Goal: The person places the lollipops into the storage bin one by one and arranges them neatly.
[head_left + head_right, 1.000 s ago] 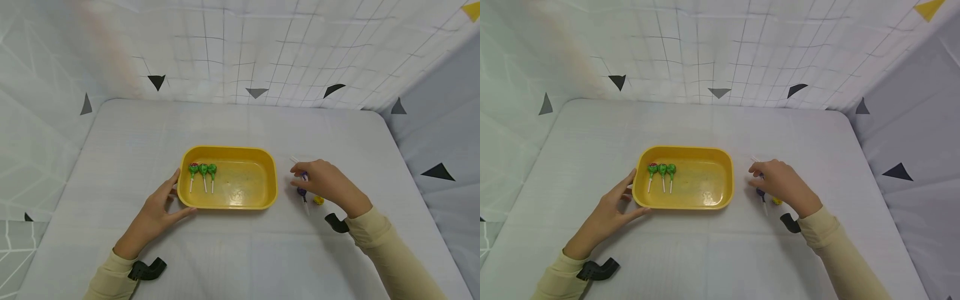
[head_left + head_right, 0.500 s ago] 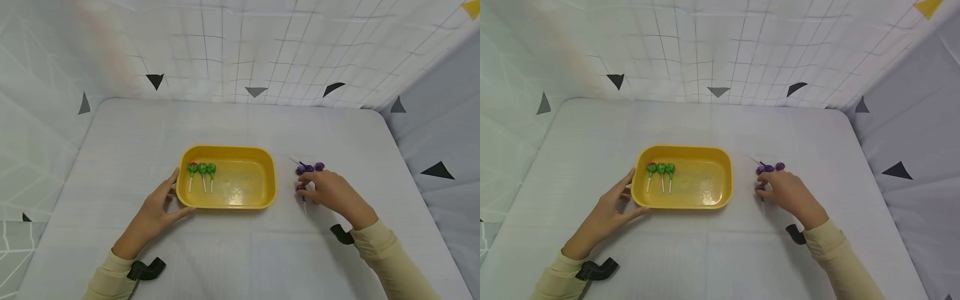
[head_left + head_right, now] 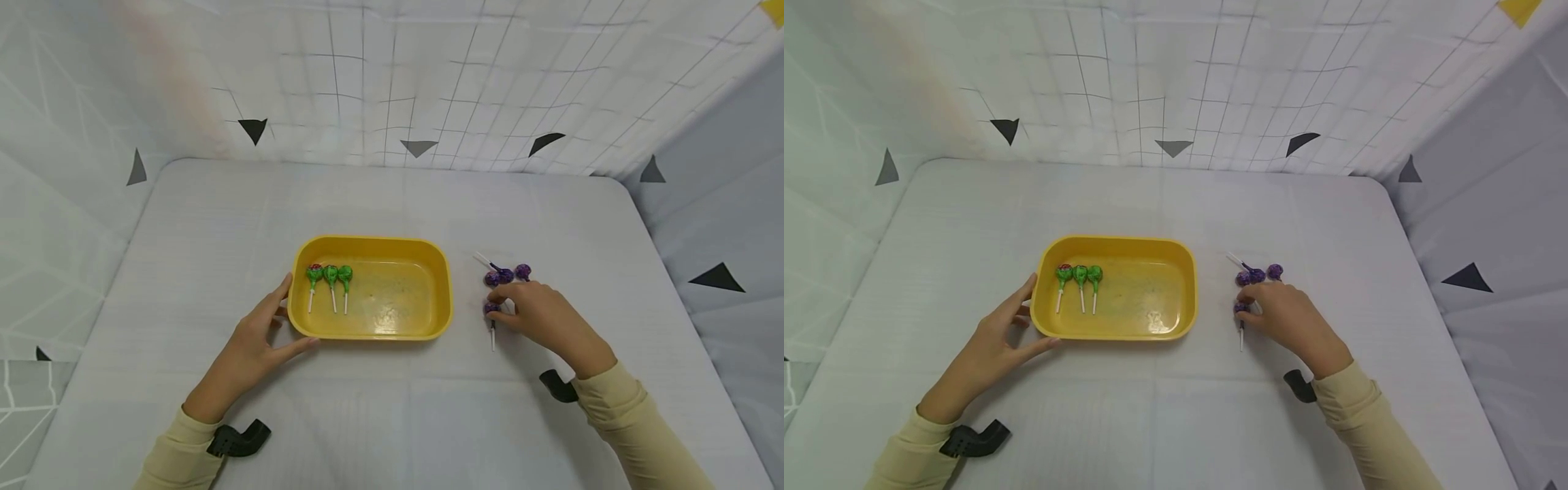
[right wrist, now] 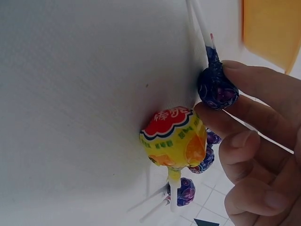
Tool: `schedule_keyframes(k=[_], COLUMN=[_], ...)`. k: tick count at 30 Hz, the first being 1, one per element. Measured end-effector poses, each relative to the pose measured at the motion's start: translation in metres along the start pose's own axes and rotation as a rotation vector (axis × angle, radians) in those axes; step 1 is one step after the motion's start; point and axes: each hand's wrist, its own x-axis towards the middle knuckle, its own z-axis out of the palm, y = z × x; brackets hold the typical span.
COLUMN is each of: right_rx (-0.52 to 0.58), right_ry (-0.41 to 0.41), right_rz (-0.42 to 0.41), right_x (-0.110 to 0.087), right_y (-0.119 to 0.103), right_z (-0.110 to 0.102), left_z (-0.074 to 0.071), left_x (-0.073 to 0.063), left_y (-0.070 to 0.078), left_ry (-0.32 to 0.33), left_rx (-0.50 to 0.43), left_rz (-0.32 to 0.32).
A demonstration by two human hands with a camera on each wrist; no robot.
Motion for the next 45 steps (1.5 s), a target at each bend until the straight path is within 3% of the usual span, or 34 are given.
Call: schedule_keyframes(k=[32, 45], right_rx=[-0.003, -0.027], right_ry=[-0.002, 0.079], right_rz=[-0.008, -0.063], right_x=[0.002, 0.008], right_y=[-0.006, -0.013], right_z=[-0.009, -0.023], left_z=[0.000, -0.001], left_x=[0.000, 0.000], left_y=[0.001, 0.002], left_ry=[-0.015, -0.019], left_rx=[-0.010, -0.015], left_rz=[-0.020, -0.025])
